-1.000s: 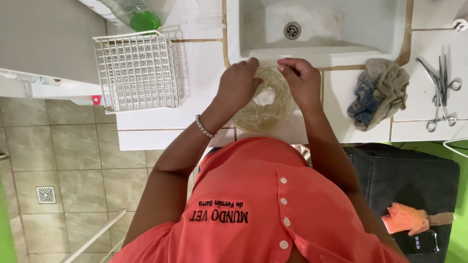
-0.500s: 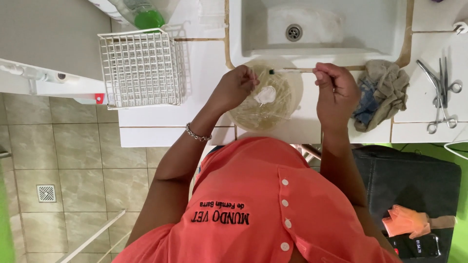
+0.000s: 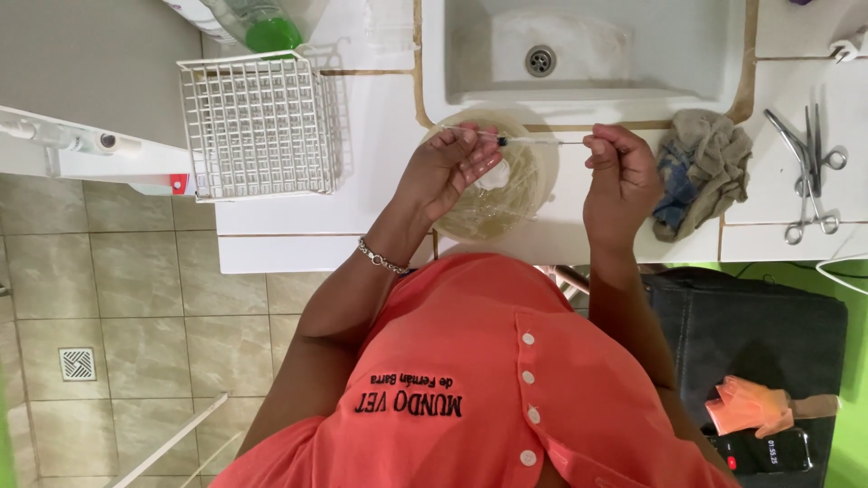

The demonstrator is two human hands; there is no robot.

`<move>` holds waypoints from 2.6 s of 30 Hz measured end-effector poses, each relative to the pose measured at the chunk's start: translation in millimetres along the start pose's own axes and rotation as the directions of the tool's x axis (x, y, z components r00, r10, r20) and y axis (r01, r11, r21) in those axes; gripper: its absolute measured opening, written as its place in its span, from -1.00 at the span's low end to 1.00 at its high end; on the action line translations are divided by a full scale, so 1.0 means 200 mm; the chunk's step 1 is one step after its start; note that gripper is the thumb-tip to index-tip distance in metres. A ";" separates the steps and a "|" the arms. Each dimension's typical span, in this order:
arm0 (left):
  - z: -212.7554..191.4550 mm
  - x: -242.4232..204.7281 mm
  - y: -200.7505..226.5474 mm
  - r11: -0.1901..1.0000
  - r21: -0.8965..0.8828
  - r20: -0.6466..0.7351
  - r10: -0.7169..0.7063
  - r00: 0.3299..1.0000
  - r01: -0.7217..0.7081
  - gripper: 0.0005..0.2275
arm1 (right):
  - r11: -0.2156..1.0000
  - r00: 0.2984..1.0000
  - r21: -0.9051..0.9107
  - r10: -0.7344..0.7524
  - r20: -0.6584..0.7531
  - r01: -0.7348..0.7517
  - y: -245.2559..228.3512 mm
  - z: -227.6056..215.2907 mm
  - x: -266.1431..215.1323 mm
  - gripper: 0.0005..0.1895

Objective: Manually cleaning and wiping down medical syringes using a cleaning solution and cotton.

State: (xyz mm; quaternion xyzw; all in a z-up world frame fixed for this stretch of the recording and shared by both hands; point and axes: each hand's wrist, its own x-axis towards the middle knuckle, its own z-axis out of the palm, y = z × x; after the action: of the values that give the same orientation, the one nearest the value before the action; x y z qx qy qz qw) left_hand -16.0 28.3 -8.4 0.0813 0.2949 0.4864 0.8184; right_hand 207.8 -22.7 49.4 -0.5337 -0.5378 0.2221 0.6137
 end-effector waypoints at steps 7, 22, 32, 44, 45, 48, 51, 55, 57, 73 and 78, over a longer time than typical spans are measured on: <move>-0.05 0.04 -0.07 0.997 -0.073 0.010 0.001 1.000 0.000 -0.90 | 0.999 0.999 0.050 -0.014 0.052 0.011 -0.06 0.08 -0.02 -0.91; -0.03 0.03 -0.04 0.987 -0.139 -0.001 0.078 0.997 -0.077 -0.89 | 0.996 0.994 0.075 -0.063 0.095 0.056 -0.08 0.06 0.01 -0.92; 0.03 0.01 -0.07 0.985 -0.146 0.002 0.094 0.996 -0.093 -0.89 | 0.995 0.987 0.099 -0.029 0.157 0.014 -0.07 0.15 -0.03 -0.94; 0.04 0.00 -0.10 0.989 -0.102 0.041 0.113 0.993 -0.109 -0.87 | 0.993 0.976 0.109 0.020 0.217 -0.044 -0.04 0.15 -0.02 -0.92; 0.02 0.01 -0.10 0.988 -0.103 0.039 0.121 0.992 -0.116 -0.87 | 0.992 0.974 0.119 0.020 0.228 -0.049 -0.04 0.16 -0.02 -0.91; 0.03 -0.04 0.01 0.981 -0.116 0.010 0.156 0.988 -0.154 -0.89 | 0.982 0.984 0.164 0.063 0.168 -0.091 -0.08 0.11 0.00 -0.91; -0.05 -0.03 0.08 0.975 -0.105 -0.021 0.197 0.980 -0.198 -0.87 | 0.985 0.989 0.135 0.090 0.113 -0.105 0.03 0.02 0.03 -0.90; -0.05 -0.07 0.08 0.971 -0.054 -0.067 0.230 0.971 -0.234 -0.90 | 0.971 0.985 0.175 0.145 0.096 -0.160 0.09 0.08 0.06 -0.89; -0.09 -0.06 0.05 0.970 -0.013 -0.112 0.239 0.964 -0.242 -0.89 | 0.969 0.969 0.119 0.200 0.146 -0.218 0.11 0.16 0.06 -0.89; 0.02 -0.22 0.10 0.608 0.740 -0.041 0.467 0.883 -0.287 -0.81 | 0.801 0.608 -0.517 0.256 0.752 0.302 0.12 0.21 0.06 -0.90; 0.09 -0.32 0.16 0.831 0.465 -0.147 0.413 0.899 -0.306 -0.88 | 0.774 0.759 -0.521 0.082 0.646 0.360 0.20 0.33 0.12 -0.84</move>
State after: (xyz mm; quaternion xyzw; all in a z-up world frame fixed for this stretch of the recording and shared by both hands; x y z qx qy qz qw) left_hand -51.9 -5.6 45.8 0.2545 0.4715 0.5614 0.6307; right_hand 167.8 38.0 14.0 -0.5519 -0.7951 0.1515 0.2007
